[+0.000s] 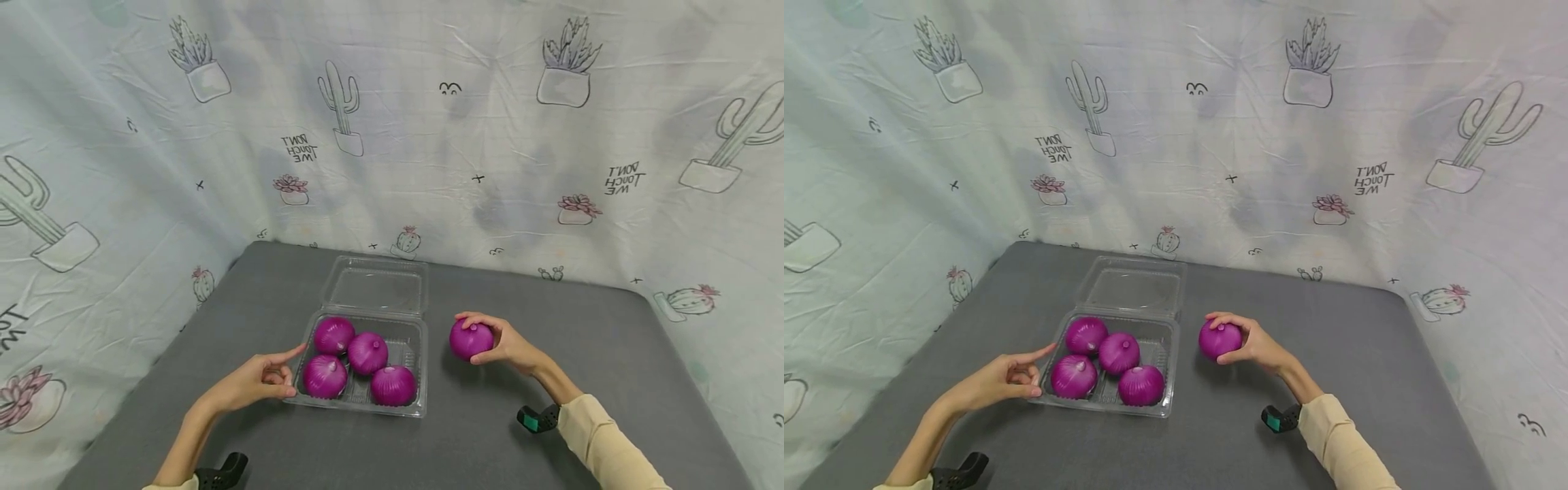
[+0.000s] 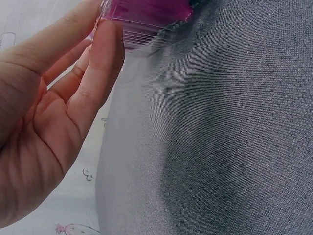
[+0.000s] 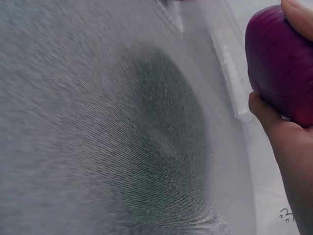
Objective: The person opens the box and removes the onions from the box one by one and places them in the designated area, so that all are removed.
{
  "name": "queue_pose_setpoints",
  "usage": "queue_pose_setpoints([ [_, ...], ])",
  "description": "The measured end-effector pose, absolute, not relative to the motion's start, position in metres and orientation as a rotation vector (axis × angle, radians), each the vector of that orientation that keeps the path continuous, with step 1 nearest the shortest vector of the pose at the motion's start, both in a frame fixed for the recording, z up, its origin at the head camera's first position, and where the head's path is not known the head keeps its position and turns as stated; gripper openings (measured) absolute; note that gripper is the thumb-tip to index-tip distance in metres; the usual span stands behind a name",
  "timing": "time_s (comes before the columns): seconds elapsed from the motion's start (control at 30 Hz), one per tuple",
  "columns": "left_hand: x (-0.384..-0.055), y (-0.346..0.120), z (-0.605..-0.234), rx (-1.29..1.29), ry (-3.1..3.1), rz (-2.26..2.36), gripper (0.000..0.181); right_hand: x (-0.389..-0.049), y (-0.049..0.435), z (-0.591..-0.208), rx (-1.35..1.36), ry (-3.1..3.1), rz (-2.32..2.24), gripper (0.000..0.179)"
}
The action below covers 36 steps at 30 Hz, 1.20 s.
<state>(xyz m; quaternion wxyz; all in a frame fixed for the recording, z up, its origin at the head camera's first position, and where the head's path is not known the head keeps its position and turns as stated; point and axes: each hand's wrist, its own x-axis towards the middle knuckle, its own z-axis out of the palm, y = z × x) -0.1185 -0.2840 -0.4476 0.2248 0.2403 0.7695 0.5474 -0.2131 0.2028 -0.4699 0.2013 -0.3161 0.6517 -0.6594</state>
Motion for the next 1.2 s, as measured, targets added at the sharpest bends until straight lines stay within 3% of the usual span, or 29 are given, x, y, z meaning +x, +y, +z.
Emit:
queue_pose_setpoints([
  [0.87,-0.116,-0.284,-0.447,0.658,2.131,1.52,0.075,-0.301,0.184,-0.49,-0.555,2.032,-2.024,0.055],
  [1.2,-0.115,-0.283,-0.45,0.651,2.095,1.556,0.075,-0.319,0.178,-0.499,-0.462,2.104,-2.023,0.062],
])
